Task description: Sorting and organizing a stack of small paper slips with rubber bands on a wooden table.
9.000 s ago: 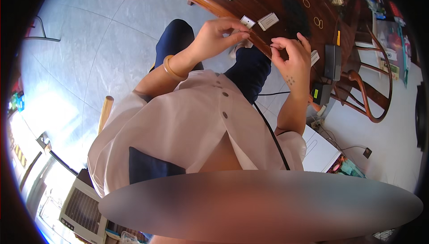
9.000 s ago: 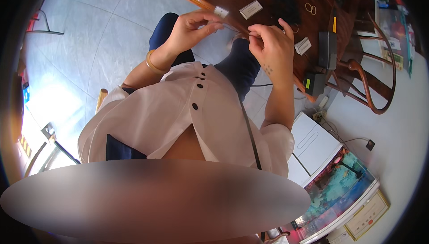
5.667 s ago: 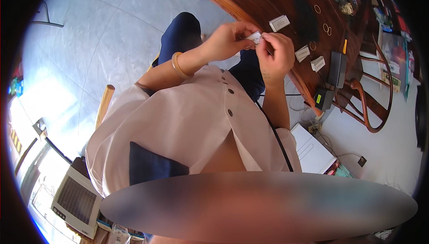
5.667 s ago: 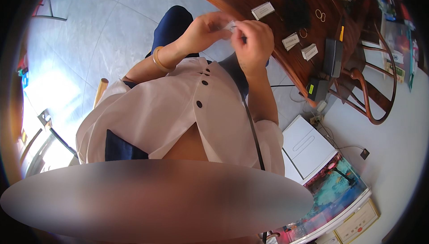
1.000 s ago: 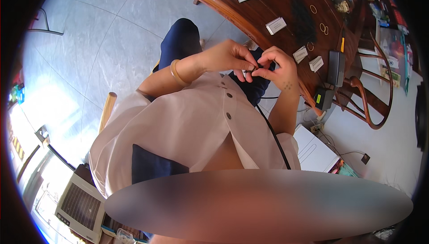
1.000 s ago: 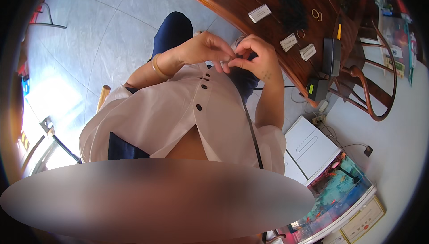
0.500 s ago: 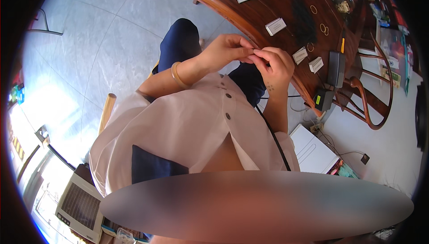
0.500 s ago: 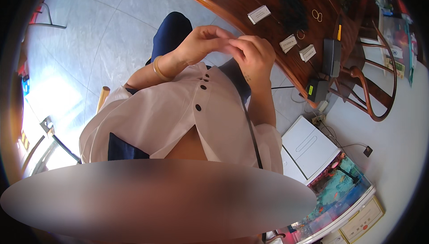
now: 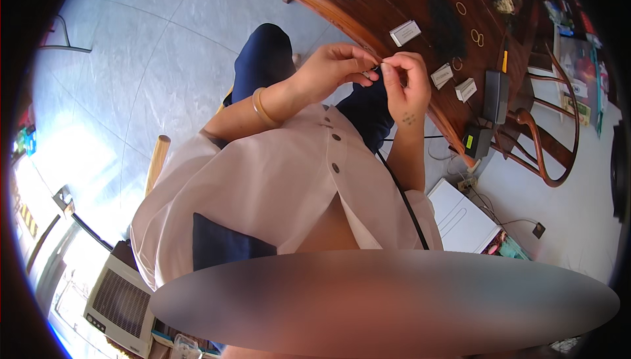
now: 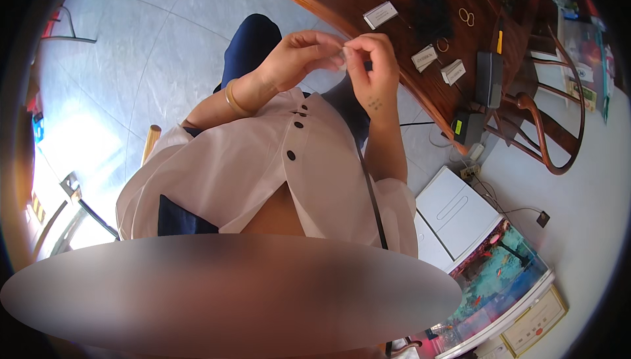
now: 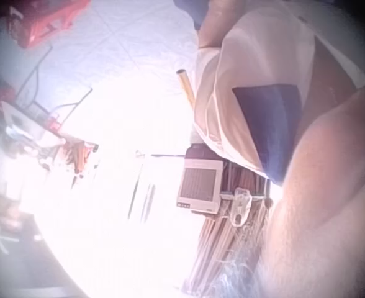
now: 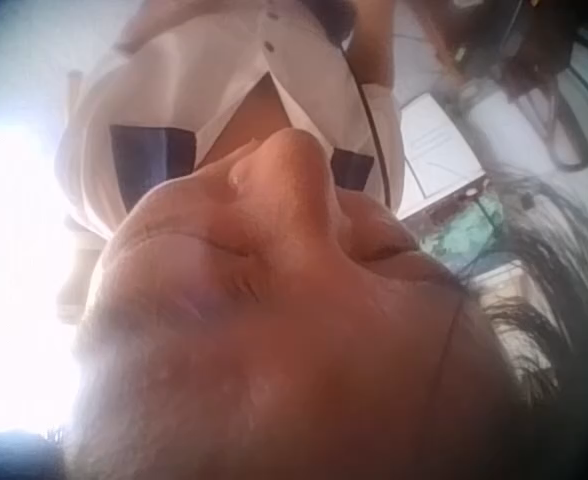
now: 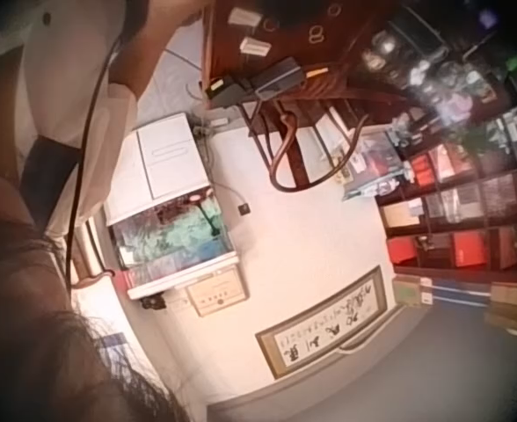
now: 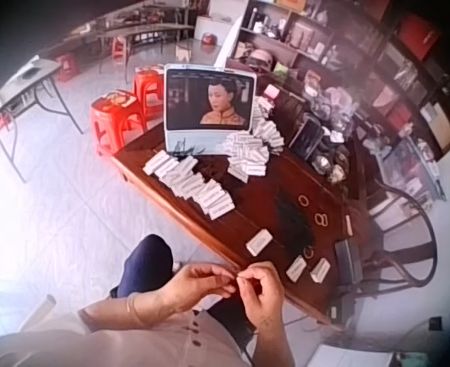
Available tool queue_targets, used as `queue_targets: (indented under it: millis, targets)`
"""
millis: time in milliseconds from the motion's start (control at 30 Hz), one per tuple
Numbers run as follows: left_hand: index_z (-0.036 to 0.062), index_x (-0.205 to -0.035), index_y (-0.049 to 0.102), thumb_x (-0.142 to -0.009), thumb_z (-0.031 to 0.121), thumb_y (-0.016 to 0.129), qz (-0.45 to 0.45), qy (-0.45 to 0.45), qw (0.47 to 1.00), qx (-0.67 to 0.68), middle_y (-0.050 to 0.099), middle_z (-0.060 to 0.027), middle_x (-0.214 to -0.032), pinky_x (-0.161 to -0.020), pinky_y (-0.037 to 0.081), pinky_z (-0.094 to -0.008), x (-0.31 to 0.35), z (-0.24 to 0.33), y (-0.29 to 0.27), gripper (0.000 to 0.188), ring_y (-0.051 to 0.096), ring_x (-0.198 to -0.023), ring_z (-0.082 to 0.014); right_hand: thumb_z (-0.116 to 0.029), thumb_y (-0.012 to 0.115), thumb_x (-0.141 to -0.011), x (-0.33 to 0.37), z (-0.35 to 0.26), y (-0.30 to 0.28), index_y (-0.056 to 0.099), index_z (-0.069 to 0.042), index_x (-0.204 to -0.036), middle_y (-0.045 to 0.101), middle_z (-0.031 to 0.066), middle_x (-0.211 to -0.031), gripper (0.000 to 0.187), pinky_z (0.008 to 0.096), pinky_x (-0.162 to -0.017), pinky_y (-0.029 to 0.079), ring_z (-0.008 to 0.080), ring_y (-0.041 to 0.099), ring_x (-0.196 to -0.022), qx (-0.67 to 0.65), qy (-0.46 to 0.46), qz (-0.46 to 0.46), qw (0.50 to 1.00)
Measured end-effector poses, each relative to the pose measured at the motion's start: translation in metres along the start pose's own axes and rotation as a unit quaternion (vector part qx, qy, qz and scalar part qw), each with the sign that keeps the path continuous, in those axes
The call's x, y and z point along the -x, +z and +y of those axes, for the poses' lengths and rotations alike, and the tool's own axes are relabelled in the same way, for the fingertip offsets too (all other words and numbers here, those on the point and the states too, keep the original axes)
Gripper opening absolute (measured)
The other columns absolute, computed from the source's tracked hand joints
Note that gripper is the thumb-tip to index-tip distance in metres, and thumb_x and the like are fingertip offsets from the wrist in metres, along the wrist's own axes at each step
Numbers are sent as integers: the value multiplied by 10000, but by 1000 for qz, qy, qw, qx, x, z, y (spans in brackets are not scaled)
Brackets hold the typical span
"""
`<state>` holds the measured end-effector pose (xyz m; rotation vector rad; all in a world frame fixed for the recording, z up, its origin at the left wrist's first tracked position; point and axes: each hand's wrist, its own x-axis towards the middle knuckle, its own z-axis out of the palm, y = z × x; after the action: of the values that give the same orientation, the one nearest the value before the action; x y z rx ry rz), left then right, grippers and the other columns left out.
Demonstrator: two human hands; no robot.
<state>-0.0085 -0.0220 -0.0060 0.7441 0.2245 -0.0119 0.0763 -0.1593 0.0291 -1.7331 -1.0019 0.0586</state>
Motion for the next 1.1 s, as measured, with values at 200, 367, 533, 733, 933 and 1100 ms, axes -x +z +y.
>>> queue_targets:
  millis: [200, 367, 533, 733, 933, 1100]
  targets:
    - [-57, -966, 594, -834, 67, 558, -25, 27, 999, -37, 604, -114, -950, -709, 504, -249, -1, -5, -1, 185, 608, -788, -150, -10, 575, -823, 5, 6, 0, 533, -13, -881, 516, 37, -862, 71, 203, -609, 402, 80, 470, -683, -68, 45, 71, 994]
    - [-42, -919, 619, -823, 68, 570, 2, 8, 994, -112, 615, -97, -907, -639, 498, -229, -2, -1, -1, 154, 600, -741, -129, -5, 571, -824, 11, 8, 1, 530, -9, -883, 514, 39, -864, 73, 202, -623, 402, 80, 472, -700, -75, 54, 66, 994]
    - [-33, -900, 620, -825, 88, 580, 6, -29, 990, -135, 617, -91, -894, -610, 505, -228, -2, 0, 1, 148, 609, -751, -128, -1, 563, -829, 12, 12, 1, 523, -6, -903, 511, 37, -871, 84, 197, -631, 403, 81, 478, -711, -84, 60, 71, 992]
    - [-35, -917, 590, -842, 110, 581, -51, -12, 996, -79, 613, -110, -909, -660, 532, -235, -1, 0, 3, 164, 625, -831, -166, 9, 533, -844, 11, 10, -1, 531, 0, -931, 512, 29, -852, 87, 188, -593, 388, 71, 466, -663, -190, 127, 66, 971]
    - [-24, -907, 574, -846, 106, 579, -55, -63, 996, -9, 611, -122, -906, -626, 536, -233, -3, -1, -2, 143, 624, -769, -154, -25, 535, -850, 10, 13, -8, 551, 14, -988, 528, 36, -771, 144, 186, -558, 368, 75, 458, -630, -289, 186, 55, 937]
    - [-9, -924, 593, -845, 118, 582, -54, -63, 995, -53, 620, -76, -882, -577, 517, -214, -3, -1, 1, 150, 613, -701, -118, -6, 575, -823, 8, 13, -1, 597, 28, -896, 543, 43, -855, 83, 189, -568, 397, 80, 501, -683, -202, 150, -2, 968]
